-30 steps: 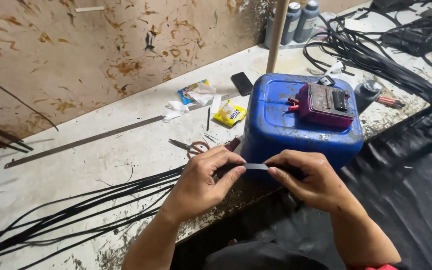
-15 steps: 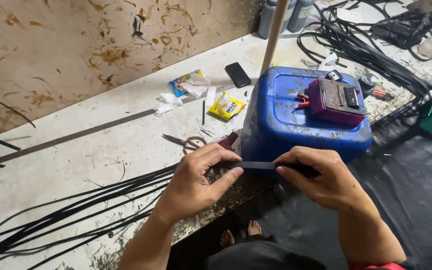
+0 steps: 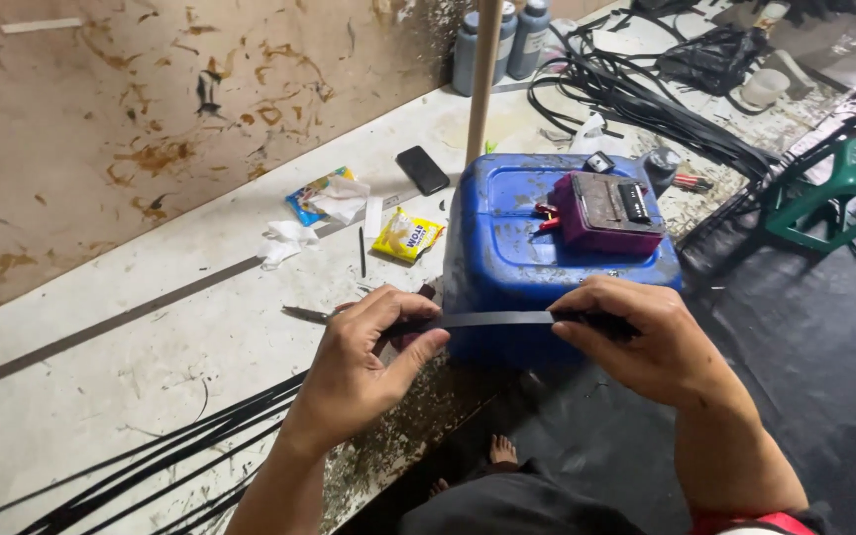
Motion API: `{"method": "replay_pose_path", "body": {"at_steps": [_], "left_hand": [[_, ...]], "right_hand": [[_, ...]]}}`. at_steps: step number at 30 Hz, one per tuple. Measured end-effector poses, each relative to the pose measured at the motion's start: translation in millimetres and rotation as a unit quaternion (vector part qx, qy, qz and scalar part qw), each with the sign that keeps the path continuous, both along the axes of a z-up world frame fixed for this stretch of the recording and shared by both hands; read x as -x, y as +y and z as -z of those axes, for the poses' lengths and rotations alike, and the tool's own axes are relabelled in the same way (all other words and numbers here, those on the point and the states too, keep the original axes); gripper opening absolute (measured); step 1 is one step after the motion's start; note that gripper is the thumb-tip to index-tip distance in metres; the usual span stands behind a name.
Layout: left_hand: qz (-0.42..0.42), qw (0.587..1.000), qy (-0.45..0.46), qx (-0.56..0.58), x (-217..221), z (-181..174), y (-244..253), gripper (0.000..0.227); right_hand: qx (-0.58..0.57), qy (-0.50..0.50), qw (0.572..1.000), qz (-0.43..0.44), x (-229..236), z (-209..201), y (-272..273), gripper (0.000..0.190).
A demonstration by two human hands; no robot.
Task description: The person repeatedly picks up black cables, rubs them against a small device on a blue container, and then hangs them on a wall rack using colorful clothespins. The process is repeated for multiple cables.
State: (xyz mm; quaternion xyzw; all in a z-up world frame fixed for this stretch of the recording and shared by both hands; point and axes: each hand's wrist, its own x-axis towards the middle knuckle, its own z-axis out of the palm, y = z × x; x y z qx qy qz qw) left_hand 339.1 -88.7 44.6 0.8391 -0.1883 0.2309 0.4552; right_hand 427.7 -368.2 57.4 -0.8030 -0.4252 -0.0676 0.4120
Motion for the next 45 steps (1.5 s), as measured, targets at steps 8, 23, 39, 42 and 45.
{"method": "replay_pose_path", "body": {"at_steps": [8,23,39,42,45], "left_hand": [[0.093,0.995,-0.018,-0.013,-41.1,-13.7,-42.0,0.015],[0.104,0.992,0.011,-0.066,-144.8,-16.8,-89.3,0.012],[0.124,0.937,0.325,0.035,-203.2,-5.7,-76.2,0.014],[0.193,0.954,0.217,0.07,-214.3,-8.5,-115.3,0.016],[0.184,0.967,0.174,0.01,-217.6,-16.0,-127.8,0.012]], "right_hand": [[-0.009,-0.013,0.999,-0.046,-22.2,-4.4,-16.1,0.011],[0.016,-0.028,0.998,-0.053,-132.0,7.4,-100.6,0.015],[0.063,-0.006,0.996,-0.06,-206.5,15.8,-139.2,0.006],[-0.006,0.026,0.997,-0.078,-199.0,8.0,-111.2,0.008],[-0.009,0.016,0.995,-0.093,-196.1,13.3,-104.1,0.006]]}}
